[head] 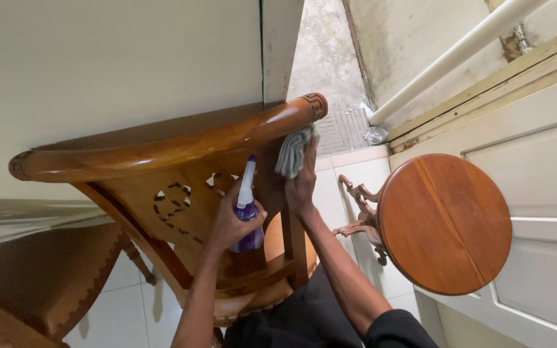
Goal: The person sprays a purple cleaning solution onto a wooden chair and wipes the backrest and seat with a cloth. The person repeatedly sprays and wipes different sections of the chair's backrest and seat while standing in a room with tiled flooring.
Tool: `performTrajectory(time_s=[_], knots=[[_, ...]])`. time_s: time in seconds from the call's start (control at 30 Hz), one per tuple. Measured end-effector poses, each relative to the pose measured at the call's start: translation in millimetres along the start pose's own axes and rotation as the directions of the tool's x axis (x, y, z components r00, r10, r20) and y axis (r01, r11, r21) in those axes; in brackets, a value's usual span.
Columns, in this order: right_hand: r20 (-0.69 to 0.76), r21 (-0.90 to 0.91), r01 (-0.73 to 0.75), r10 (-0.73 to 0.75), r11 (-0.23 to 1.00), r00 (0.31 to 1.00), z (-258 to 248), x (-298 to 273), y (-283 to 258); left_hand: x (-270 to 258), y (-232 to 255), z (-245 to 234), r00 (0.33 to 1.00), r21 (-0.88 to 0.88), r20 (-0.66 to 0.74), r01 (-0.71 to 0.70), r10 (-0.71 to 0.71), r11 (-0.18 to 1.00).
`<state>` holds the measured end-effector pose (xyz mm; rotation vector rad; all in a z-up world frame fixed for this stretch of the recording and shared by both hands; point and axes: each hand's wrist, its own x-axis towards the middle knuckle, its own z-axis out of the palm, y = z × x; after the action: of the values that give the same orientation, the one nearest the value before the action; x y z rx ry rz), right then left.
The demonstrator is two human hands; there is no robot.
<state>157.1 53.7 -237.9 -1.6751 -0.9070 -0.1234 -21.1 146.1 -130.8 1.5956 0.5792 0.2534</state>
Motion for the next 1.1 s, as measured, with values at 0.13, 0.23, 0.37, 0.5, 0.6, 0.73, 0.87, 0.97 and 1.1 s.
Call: performTrajectory(time_s=[0.13, 0.23, 0.37, 0.5, 0.6, 0.73, 0.87, 0.97, 1.1], knots=[[0.157, -0.178, 0.124, -0.096, 0.976, 0.983, -12.7, -67.5, -6.4, 3.5, -2.8, 3.9, 0.952, 0.079, -0.044, -0.298, 0.302, 0.951], [0.149, -0.143, 0.025, -0.004, 0.989, 0.989, -12.1, -68.3, -3.2, 3.0, -3.3, 6.3, 0.966, 0.108, -0.044, -0.248, 0.254, 0.963], [0.056, -0.096, 0.088, -0.082, 0.992, 0.995, -3.0, 1.7, 5.5, 3.1, 1.5, 8.3, 0.996, 0.048, -0.063, -0.056, 0.059, 0.997], [0.062, -0.102, 0.100, -0.094, 0.990, 0.994, -2.4, -3.5, 4.0, 2.7, -6.7, 8.5, 0.996, 0.042, -0.085, -0.035, 0.038, 0.999], [0.129, -0.130, 0.157, -0.140, 0.979, 0.982, -11.1, -64.1, 8.3, 0.1, -14.7, 9.6, 0.955, 0.165, -0.092, -0.266, 0.283, 0.950], [0.140, -0.093, 0.045, -0.031, 0.995, 0.990, -21.9, -114.2, 8.2, 1.7, -12.2, 8.0, 0.993, 0.037, -0.090, -0.070, 0.073, 0.997], [0.052, -0.051, 0.066, -0.063, 0.997, 0.997, -8.2, -41.7, 9.8, 6.6, -7.3, 8.9, 0.987, 0.049, -0.109, -0.115, 0.120, 0.992], [0.006, -0.001, 0.121, -0.121, 0.993, 0.993, -4.2, 17.5, 4.0, 4.6, -11.7, 8.7, 0.993, 0.034, -0.112, -0.039, 0.043, 0.999], [0.044, -0.042, 0.117, -0.115, 0.992, 0.992, -5.9, -6.4, 4.5, 3.7, -13.6, 9.2, 0.994, -0.004, -0.104, 0.030, -0.031, 1.000]])
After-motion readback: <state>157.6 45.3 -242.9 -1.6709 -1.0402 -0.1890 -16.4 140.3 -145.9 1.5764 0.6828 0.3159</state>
